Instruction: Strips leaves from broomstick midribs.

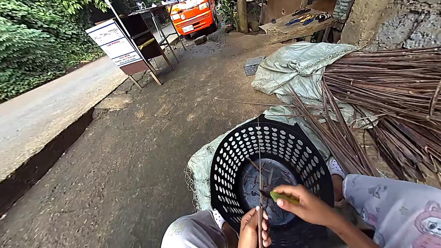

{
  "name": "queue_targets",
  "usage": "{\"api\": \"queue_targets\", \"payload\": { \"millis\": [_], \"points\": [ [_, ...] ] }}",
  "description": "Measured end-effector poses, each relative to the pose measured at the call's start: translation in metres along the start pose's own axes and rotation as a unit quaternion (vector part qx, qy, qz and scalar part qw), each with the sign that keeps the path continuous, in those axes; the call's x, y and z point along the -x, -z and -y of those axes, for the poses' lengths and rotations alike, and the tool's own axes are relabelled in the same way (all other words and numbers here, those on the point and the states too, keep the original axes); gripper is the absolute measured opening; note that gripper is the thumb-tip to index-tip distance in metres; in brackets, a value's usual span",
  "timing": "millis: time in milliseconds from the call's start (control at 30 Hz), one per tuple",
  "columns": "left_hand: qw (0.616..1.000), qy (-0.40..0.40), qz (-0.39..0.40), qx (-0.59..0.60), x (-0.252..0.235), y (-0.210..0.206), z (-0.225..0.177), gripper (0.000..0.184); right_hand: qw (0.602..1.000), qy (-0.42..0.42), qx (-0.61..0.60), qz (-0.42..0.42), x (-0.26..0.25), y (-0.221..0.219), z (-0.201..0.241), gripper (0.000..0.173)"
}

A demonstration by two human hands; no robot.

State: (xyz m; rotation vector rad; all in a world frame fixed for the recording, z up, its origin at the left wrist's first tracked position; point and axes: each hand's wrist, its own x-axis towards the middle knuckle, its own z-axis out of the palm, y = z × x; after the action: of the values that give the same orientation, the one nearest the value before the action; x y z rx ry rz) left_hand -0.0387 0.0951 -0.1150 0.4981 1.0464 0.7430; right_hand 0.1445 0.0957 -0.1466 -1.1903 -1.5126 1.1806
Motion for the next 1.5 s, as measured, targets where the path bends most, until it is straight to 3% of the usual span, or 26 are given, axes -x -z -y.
{"api": "queue_targets", "payload": {
  "millis": [67, 133, 233, 333, 367, 467, 533, 600, 667, 767, 833, 1000, 1100, 1200, 1367, 1500],
  "points": [
    [0.999, 0.004, 0.027, 0.026, -0.001, -0.001, 0.002, 0.047, 0.998, -0.020, -0.001, 0.064, -0.001, -0.003, 0.001, 0.026],
    [0.996, 0.010, 0.056, 0.068, -0.002, 0.003, 0.001, 0.049, 0.998, -0.014, 0.039, 0.051, -0.003, -0.008, 0.001, 0.028],
    [0.992, 0.013, 0.063, 0.111, -0.004, 0.004, -0.001, 0.051, 0.989, 0.030, 0.121, -0.077, -0.004, -0.020, -0.005, 0.029],
    [0.998, 0.008, 0.036, 0.057, 0.001, 0.006, 0.000, 0.049, 0.964, 0.035, 0.159, -0.210, -0.016, -0.010, -0.015, 0.031],
    [0.999, 0.004, 0.018, 0.028, 0.004, 0.007, 0.001, 0.048, 0.962, 0.040, 0.154, -0.220, -0.018, -0.002, -0.013, 0.031],
    [0.995, -0.024, -0.056, -0.075, 0.006, -0.001, -0.001, 0.041, 0.989, 0.043, 0.100, -0.095, -0.008, 0.003, 0.003, 0.028],
    [0.984, -0.062, -0.077, -0.145, 0.006, -0.009, -0.001, 0.035, 0.997, -0.005, 0.078, 0.023, -0.002, -0.001, 0.005, 0.027],
    [0.973, -0.095, -0.074, -0.199, 0.008, -0.009, 0.001, 0.030, 0.993, -0.049, 0.078, 0.080, -0.003, -0.005, 0.005, 0.028],
    [0.964, -0.118, -0.073, -0.229, 0.008, -0.008, 0.002, 0.028, 0.992, -0.051, 0.099, 0.054, -0.006, -0.007, 0.003, 0.029],
    [0.954, -0.133, -0.082, -0.257, 0.008, -0.006, 0.002, 0.026, 0.988, -0.045, 0.135, -0.064, -0.014, -0.005, -0.008, 0.031],
    [0.948, -0.141, -0.087, -0.272, 0.009, -0.005, 0.002, 0.025, 0.986, -0.054, 0.125, -0.099, -0.019, 0.005, -0.007, 0.032],
    [0.963, -0.112, -0.071, -0.234, 0.006, -0.008, 0.001, 0.028, 0.993, -0.095, 0.014, 0.069, -0.010, -0.006, 0.007, 0.021],
    [0.977, -0.095, -0.042, -0.188, 0.007, -0.009, 0.001, 0.032, 0.985, -0.140, -0.059, 0.086, -0.016, -0.009, 0.011, 0.014],
    [0.980, -0.087, -0.038, -0.176, 0.007, -0.010, 0.002, 0.033, 0.973, -0.165, -0.115, 0.113, -0.019, -0.004, 0.014, 0.024],
    [0.990, -0.067, -0.007, -0.125, 0.005, -0.008, 0.005, 0.037, 0.949, -0.185, -0.166, 0.193, -0.025, 0.006, 0.007, 0.012],
    [0.999, -0.039, 0.028, 0.024, 0.001, -0.005, 0.005, 0.047, 0.969, -0.130, -0.175, 0.116, -0.024, -0.003, 0.007, 0.017]
  ]
}}
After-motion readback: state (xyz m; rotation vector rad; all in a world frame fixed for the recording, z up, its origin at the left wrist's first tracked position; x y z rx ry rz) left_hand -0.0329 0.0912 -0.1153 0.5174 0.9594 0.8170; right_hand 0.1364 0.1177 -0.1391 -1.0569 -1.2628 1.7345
